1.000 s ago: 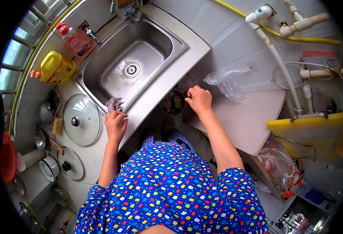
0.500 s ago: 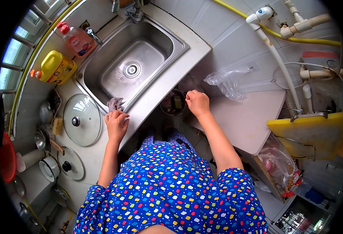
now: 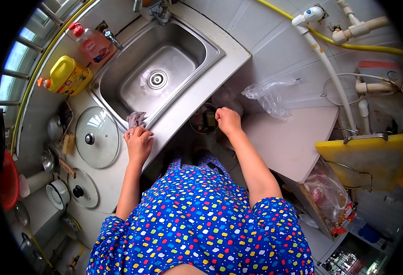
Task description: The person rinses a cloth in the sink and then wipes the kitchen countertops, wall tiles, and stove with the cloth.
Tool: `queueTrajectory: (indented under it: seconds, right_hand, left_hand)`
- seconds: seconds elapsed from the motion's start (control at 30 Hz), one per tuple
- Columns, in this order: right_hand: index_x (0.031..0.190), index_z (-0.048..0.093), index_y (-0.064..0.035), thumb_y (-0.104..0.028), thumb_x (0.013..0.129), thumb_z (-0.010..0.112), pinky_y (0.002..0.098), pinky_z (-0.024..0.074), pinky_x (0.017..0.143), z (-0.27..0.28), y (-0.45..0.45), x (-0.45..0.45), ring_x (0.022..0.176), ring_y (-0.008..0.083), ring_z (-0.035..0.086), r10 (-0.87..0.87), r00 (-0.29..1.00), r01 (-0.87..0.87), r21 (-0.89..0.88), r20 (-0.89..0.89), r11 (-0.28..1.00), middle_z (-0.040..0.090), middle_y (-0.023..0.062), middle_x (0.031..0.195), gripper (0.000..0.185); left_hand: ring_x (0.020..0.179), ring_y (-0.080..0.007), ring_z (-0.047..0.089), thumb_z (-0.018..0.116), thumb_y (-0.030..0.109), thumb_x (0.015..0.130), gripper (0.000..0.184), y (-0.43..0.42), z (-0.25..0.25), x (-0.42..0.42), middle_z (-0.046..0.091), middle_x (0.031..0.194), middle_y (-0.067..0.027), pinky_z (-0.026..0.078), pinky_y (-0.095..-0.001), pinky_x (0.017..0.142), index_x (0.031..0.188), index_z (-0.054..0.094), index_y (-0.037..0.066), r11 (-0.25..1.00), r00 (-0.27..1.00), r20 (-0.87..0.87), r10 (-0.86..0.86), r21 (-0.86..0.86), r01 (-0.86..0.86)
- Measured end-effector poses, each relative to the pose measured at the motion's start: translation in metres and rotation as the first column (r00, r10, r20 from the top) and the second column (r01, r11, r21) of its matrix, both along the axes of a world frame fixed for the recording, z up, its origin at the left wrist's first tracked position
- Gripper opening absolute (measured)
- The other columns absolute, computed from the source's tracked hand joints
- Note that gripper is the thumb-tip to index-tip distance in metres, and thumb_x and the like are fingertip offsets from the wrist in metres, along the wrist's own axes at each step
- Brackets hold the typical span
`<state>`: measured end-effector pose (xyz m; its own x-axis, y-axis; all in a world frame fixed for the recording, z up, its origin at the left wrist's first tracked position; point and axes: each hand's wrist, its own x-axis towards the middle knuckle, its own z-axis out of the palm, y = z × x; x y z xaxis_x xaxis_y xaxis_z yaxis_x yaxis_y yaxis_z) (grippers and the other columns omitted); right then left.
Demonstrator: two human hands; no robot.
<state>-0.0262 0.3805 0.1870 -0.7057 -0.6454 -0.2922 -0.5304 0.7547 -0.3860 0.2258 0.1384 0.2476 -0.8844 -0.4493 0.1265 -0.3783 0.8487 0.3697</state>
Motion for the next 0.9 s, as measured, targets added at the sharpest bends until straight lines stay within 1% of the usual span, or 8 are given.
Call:
queueTrajectory:
  seconds: [0.2,0.27,0.3,0.33,0.4,0.53,0.77,0.9]
  right_hand:
    - [0.104,0.07,-0.0114,-0.009,0.071,0.077,0.0343,0.053,0.079,0.002,0.009,0.0,0.089,0.0251,0.067,0.0,0.998,-0.013,-0.215,-0.058,0.977,0.069,0.0074,0.1,0.033]
    - [0.11,0.068,-0.0078,-0.014,0.076,0.076,0.031,0.0525,0.081,0.004,0.013,-0.006,0.086,0.0204,0.069,-0.147,0.916,0.294,-0.376,0.373,0.878,0.071,0.0075,0.098,0.035]
    - [0.11,0.066,-0.0027,-0.022,0.086,0.07,0.0296,0.0515,0.082,0.011,0.016,-0.012,0.085,0.0161,0.068,-0.164,0.891,0.309,-0.301,0.424,0.902,0.071,0.0079,0.095,0.031]
    - [0.11,0.066,-0.0027,-0.022,0.086,0.07,0.0296,0.0515,0.082,0.016,0.018,-0.018,0.085,0.0161,0.068,-0.157,0.895,0.302,-0.307,0.417,0.903,0.071,0.0079,0.095,0.031]
    - [0.107,0.066,-0.002,-0.026,0.094,0.062,0.0291,0.0518,0.081,0.027,0.026,-0.024,0.084,0.0148,0.068,-0.136,0.553,0.629,-0.304,0.822,0.716,0.071,0.0076,0.094,0.028]
    - [0.101,0.064,-0.0036,-0.024,0.097,0.056,0.0257,0.0519,0.075,0.047,0.037,-0.032,0.081,0.0131,0.066,0.001,0.407,0.733,-0.327,0.913,0.596,0.068,0.0063,0.091,0.023]
    - [0.1,0.062,-0.0049,-0.021,0.097,0.055,0.0301,0.0534,0.082,0.057,0.044,-0.044,0.083,0.0163,0.066,0.312,0.244,0.802,-0.372,0.918,0.468,0.067,0.0065,0.092,0.018]
    - [0.104,0.063,-0.004,-0.022,0.098,0.054,0.0308,0.0527,0.084,0.068,0.04,-0.041,0.086,0.0177,0.067,0.19,0.33,0.781,-0.381,0.925,0.495,0.068,0.008,0.095,0.021]
  left_hand:
    - [0.097,-0.0221,0.056,0.073,0.009,0.068,0.014,0.001,-0.001,-0.001,0.06,0.09,-0.0008,0.033,-0.0434,0.098,0.082,0.07,0.012,1.0,1.0,0.004,0.008,-0.011,-0.008]
    - [0.098,-0.0219,0.056,0.073,0.009,0.068,0.014,0.001,0.0,-0.001,0.061,0.09,-0.0006,0.033,-0.0433,0.098,0.081,0.07,0.012,1.0,1.0,-0.006,0.001,-0.005,-0.001]
    - [0.098,-0.0219,0.056,0.073,0.009,0.068,0.014,0.001,0.0,-0.001,0.061,0.09,-0.0006,0.033,-0.0433,0.098,0.081,0.07,0.012,1.0,1.0,-0.01,0.002,-0.004,-0.002]
    - [0.097,-0.0218,0.056,0.072,0.008,0.068,0.014,0.002,-0.001,-0.002,0.061,0.089,-0.0006,0.033,-0.0431,0.098,0.081,0.07,0.013,1.0,0.999,-0.04,0.013,0.0,-0.013]
    - [0.097,-0.0216,0.057,0.072,0.007,0.068,0.014,0.001,-0.002,-0.001,0.061,0.089,-0.0006,0.033,-0.0429,0.097,0.081,0.07,0.013,1.0,0.998,-0.065,0.019,0.014,-0.018]
    - [0.093,-0.0218,0.058,0.072,0.005,0.069,0.016,0.002,-0.002,-0.001,0.061,0.087,-0.0009,0.035,-0.042,0.095,0.082,0.07,0.014,0.999,0.993,-0.116,0.033,0.01,-0.032]
    - [0.093,-0.0223,0.058,0.071,0.006,0.071,0.013,0.004,0.0,-0.007,0.06,0.087,-0.0009,0.035,-0.0428,0.094,0.082,0.07,0.014,0.999,0.992,-0.122,0.035,0.019,-0.032]
    - [0.092,-0.0231,0.058,0.072,0.007,0.072,0.014,0.018,0.011,-0.026,0.061,0.089,-0.0012,0.035,-0.043,0.093,0.084,0.07,0.015,0.999,0.98,-0.195,0.038,0.027,-0.033]
